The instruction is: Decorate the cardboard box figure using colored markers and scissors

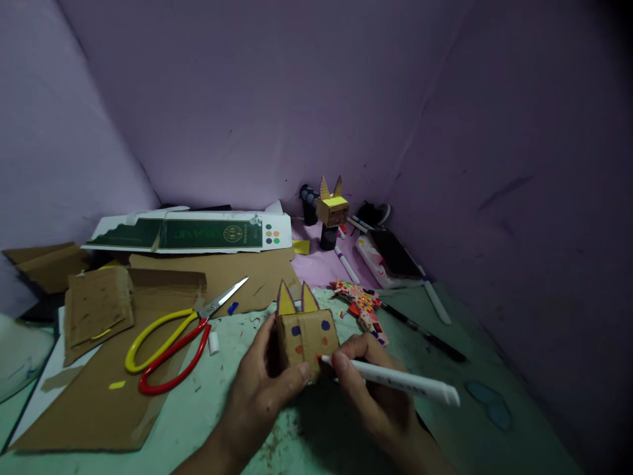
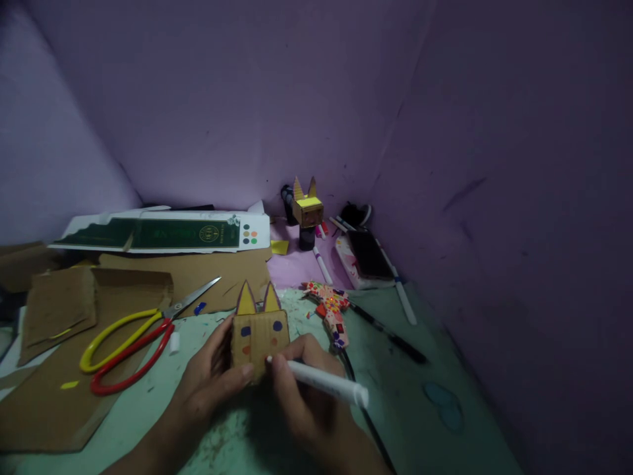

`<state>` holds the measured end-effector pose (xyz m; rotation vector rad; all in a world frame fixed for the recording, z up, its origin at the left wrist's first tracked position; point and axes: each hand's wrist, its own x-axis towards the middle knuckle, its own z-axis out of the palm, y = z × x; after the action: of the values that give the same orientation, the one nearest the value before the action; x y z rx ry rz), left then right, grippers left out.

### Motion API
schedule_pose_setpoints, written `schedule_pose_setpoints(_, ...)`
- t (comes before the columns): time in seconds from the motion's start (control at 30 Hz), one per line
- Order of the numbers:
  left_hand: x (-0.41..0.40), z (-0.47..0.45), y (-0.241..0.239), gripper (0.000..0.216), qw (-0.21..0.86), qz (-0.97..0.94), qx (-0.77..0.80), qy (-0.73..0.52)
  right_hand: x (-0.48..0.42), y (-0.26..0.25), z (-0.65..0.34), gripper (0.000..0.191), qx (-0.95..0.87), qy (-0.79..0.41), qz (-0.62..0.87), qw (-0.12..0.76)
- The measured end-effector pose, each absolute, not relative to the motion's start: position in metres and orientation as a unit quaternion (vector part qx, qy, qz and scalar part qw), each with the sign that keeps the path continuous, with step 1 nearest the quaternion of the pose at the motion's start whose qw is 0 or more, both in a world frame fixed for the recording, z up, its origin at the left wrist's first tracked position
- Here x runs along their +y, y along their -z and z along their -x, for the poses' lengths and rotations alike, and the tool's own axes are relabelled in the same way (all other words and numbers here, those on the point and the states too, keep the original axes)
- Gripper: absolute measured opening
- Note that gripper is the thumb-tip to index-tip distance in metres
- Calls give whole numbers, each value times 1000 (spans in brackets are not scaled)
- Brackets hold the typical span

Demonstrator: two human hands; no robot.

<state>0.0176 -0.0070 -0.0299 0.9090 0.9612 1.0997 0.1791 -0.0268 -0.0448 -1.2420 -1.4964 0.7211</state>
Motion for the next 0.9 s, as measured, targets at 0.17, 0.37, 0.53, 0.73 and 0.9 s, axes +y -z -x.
schedule_pose_setpoints(0.17,-7,-18,30,86,640,-407,428,-493,-28,44,-181,23,-641,-294,514,489)
schedule_pose_setpoints(0.37,-6,-18,30,83,639,-412,424,-492,-26,46,-182,26,-633,-311,511,492)
schedule_pose_setpoints(0.53,-6,-19,29,85,644,-404,422,-494,-25,48,-185,25,-660,-293,497,480)
schedule_pose_setpoints(0.73,-7,-18,29,82,641,-408,430,-488,-26,44,-182,26,-627,-309,523,487)
schedule_pose_setpoints(0.9,-7,-18,31,86,645,-406,421,-491,-27,45,-179,25,-621,-300,513,512)
